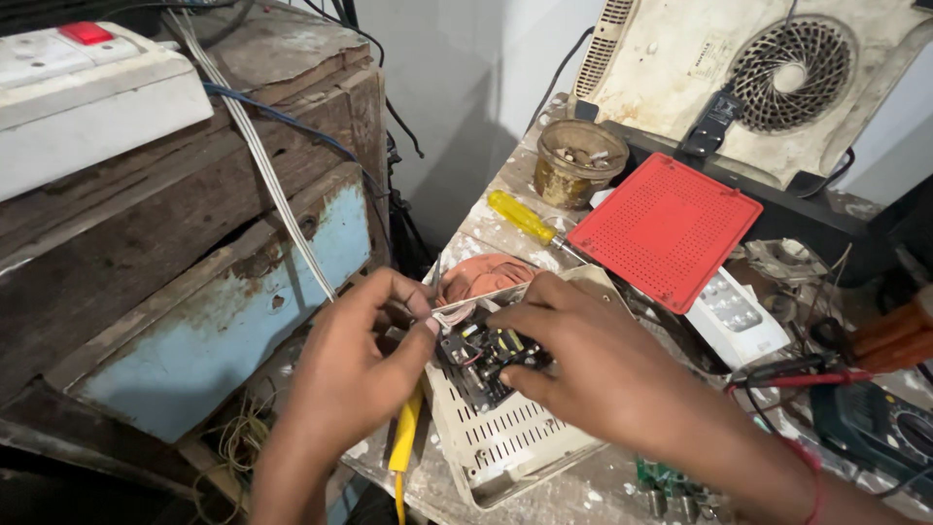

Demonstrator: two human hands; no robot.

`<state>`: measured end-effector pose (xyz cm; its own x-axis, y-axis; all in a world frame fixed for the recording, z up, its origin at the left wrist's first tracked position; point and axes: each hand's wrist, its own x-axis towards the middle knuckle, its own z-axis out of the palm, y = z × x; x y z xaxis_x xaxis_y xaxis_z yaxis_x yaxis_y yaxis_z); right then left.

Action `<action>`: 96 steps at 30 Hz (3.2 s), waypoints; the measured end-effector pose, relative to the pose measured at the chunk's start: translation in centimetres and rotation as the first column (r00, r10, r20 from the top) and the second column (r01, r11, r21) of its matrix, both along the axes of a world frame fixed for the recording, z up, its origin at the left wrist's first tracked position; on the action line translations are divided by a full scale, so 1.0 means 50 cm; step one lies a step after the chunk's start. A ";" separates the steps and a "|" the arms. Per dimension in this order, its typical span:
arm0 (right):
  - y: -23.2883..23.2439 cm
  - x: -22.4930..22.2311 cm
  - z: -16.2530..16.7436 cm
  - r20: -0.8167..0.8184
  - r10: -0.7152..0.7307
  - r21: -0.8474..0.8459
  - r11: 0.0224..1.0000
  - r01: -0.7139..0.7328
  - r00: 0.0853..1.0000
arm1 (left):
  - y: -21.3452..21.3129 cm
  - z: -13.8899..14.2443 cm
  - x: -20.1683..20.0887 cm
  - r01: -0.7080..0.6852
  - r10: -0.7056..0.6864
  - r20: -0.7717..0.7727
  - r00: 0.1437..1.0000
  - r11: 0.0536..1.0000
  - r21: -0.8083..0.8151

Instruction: The person unscrews the circuit board inside a set-top box casing using a screwdriver, lifts the board out, and repositions it in the casing. They handle the board and wires with both hands and briefly handle multimeter test leads on the workbench.

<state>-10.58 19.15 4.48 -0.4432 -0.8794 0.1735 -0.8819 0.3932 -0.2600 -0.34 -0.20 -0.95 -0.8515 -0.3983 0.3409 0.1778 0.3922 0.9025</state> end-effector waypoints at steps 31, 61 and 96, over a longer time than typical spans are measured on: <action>-0.047 0.076 -0.058 0.104 0.006 -0.455 0.890 0.042 0.995 | -0.027 -0.029 0.025 0.067 -0.081 -0.196 0.977 0.995 -0.078; 0.147 -0.026 0.007 0.282 -0.292 -0.126 0.933 0.337 0.914 | 0.111 0.025 -0.039 -0.125 0.049 -0.222 0.974 0.931 -0.343; 0.124 -0.053 -0.038 0.147 -0.310 -0.201 0.920 0.335 0.939 | 0.127 -0.030 -0.078 -0.017 0.025 -0.095 0.995 0.996 0.087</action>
<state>-13.24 25.37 2.56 -0.7238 -0.6308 0.2795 -0.6776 0.5734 -0.4606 -4.23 6.15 -2.43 -0.8080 -0.4470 0.3840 0.2575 0.3183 0.9123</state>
